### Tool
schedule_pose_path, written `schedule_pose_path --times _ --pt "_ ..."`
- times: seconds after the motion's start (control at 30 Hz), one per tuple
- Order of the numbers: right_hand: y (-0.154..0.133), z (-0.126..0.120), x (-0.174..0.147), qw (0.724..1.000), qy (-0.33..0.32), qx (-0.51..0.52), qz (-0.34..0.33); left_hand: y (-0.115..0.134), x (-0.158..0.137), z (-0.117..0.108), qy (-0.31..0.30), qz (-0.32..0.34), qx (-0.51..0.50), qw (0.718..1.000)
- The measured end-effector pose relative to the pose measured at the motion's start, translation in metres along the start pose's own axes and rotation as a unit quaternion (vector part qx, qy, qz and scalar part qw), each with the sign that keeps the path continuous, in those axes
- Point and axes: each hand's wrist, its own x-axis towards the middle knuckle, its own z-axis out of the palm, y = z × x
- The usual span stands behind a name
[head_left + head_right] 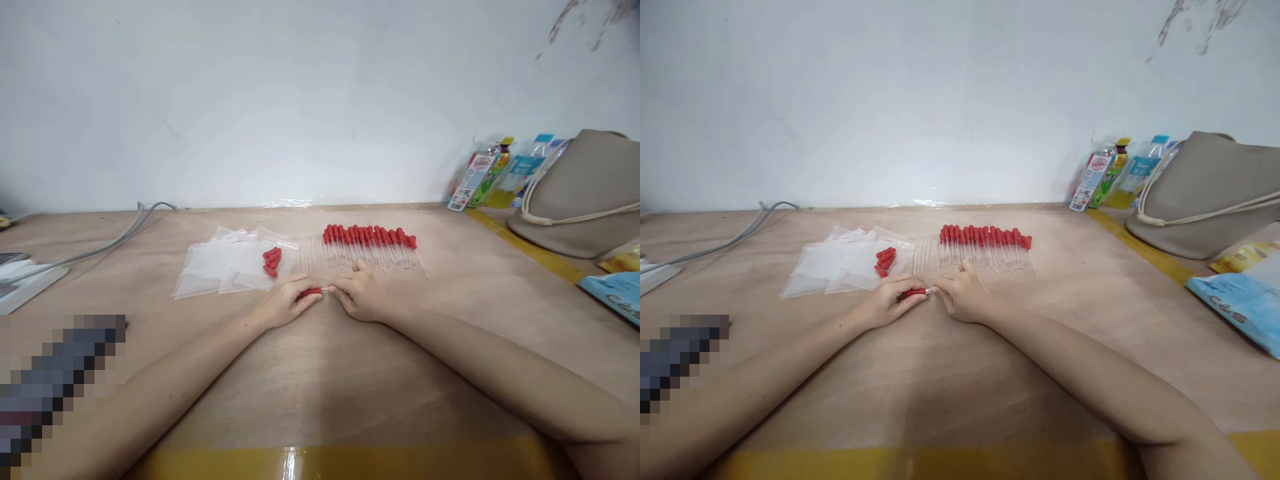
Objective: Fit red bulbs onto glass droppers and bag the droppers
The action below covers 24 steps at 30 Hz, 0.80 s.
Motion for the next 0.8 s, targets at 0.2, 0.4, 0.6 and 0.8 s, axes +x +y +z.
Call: schedule_pose_path --times 0.2,0.4,0.6,0.8 --pt "-0.003 -0.005 0.004 0.997 -0.058 0.043 0.027 0.001 0.002 -0.001 0.009 -0.001 0.0 1.0" --pt "0.006 -0.02 0.013 0.983 -0.044 0.112 0.142 -0.012 0.0 -0.011 0.149 -0.055 0.121 0.98" --pt "0.05 -0.024 0.036 0.902 0.035 0.044 0.427 -0.03 -0.007 -0.017 0.192 -0.152 0.23 0.942" --pt "0.068 -0.008 0.059 0.858 -0.01 -0.011 0.514 -0.031 -0.01 -0.015 0.164 -0.204 0.208 0.942"
